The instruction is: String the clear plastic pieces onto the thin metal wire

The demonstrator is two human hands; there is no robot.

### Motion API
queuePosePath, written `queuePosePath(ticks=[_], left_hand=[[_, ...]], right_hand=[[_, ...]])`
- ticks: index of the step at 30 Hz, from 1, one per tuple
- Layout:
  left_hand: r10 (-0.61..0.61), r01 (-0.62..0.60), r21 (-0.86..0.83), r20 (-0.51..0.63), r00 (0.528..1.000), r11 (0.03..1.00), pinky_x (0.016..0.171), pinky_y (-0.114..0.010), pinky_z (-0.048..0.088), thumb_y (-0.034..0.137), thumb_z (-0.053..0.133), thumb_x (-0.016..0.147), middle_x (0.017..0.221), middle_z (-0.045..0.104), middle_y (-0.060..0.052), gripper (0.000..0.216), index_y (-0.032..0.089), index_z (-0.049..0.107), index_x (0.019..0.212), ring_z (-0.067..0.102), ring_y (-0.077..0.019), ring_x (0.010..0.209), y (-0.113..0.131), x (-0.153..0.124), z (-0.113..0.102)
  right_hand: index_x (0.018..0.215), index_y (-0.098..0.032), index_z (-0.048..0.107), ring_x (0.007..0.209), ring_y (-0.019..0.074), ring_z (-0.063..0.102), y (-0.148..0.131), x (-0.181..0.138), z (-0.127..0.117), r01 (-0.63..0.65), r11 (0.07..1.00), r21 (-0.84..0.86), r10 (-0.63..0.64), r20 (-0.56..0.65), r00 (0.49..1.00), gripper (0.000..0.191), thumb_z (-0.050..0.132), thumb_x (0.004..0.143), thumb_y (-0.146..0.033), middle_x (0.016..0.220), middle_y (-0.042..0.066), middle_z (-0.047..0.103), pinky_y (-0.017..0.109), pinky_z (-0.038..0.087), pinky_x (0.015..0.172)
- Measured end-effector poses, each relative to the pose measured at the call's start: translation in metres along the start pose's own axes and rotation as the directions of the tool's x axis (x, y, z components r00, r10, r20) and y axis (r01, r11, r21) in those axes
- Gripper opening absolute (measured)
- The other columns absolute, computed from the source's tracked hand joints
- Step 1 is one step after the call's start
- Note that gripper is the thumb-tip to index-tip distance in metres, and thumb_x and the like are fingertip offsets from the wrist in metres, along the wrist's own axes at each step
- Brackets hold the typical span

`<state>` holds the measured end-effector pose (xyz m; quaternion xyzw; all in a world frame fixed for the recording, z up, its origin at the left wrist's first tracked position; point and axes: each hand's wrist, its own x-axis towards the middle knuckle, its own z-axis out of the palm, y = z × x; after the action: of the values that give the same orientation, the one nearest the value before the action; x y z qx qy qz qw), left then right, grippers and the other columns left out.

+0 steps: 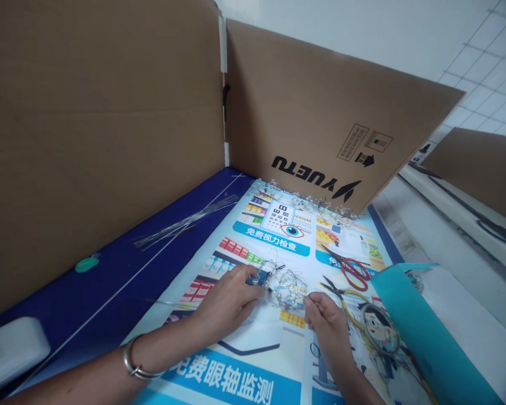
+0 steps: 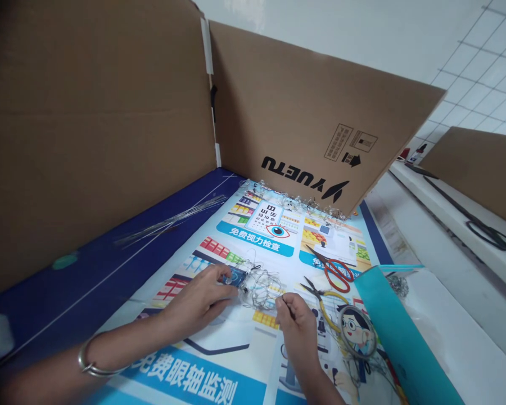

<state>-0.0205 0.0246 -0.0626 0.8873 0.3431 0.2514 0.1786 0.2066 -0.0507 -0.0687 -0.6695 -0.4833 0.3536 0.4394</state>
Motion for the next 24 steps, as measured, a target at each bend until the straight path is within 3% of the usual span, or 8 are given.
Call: queuePosePath(ticks=[7,13,24], left_hand=[[0.057,-0.066,-0.080,-0.111,0.992,0.995,0.081,-0.037,0.040,0.007,0.047,0.080,0.108,0.044,-0.006,0.026,0.024,0.066,0.087,0.045,-0.0229,0.096,-0.004,-0.003,0.003],[0.102,-0.135,-0.141,-0.222,0.970,0.981,0.087,-0.038,0.038,0.008,0.046,0.083,0.117,0.040,-0.007,0.022,0.021,0.062,0.090,0.041,-0.0238,0.105,0.001,-0.006,-0.002],[-0.071,0.012,-0.283,-0.199,0.977,0.959,0.091,-0.037,0.038,0.017,0.043,0.088,0.112,0.043,-0.009,0.012,0.019,0.054,0.082,0.039,-0.0229,0.111,0.003,-0.006,-0.003]], right_hand=[[0.070,-0.018,0.050,0.048,0.0078,0.035,-0.012,0.004,-0.004,-0.110,0.972,0.207,0.111,0.008,0.994,0.024,0.054,0.083,-0.038,0.052,-0.005,0.044,0.020,0.029,0.046],[0.070,-0.017,0.052,0.046,0.0070,0.031,-0.015,0.009,-0.010,-0.127,0.937,0.324,0.122,0.035,0.992,0.022,0.056,0.083,-0.035,0.049,-0.006,0.043,0.020,0.025,0.043],[0.066,-0.017,0.051,0.045,0.0065,0.034,-0.025,0.005,-0.012,-0.090,0.937,0.338,0.088,0.020,0.996,0.023,0.056,0.082,-0.033,0.051,-0.005,0.045,0.021,0.025,0.044]])
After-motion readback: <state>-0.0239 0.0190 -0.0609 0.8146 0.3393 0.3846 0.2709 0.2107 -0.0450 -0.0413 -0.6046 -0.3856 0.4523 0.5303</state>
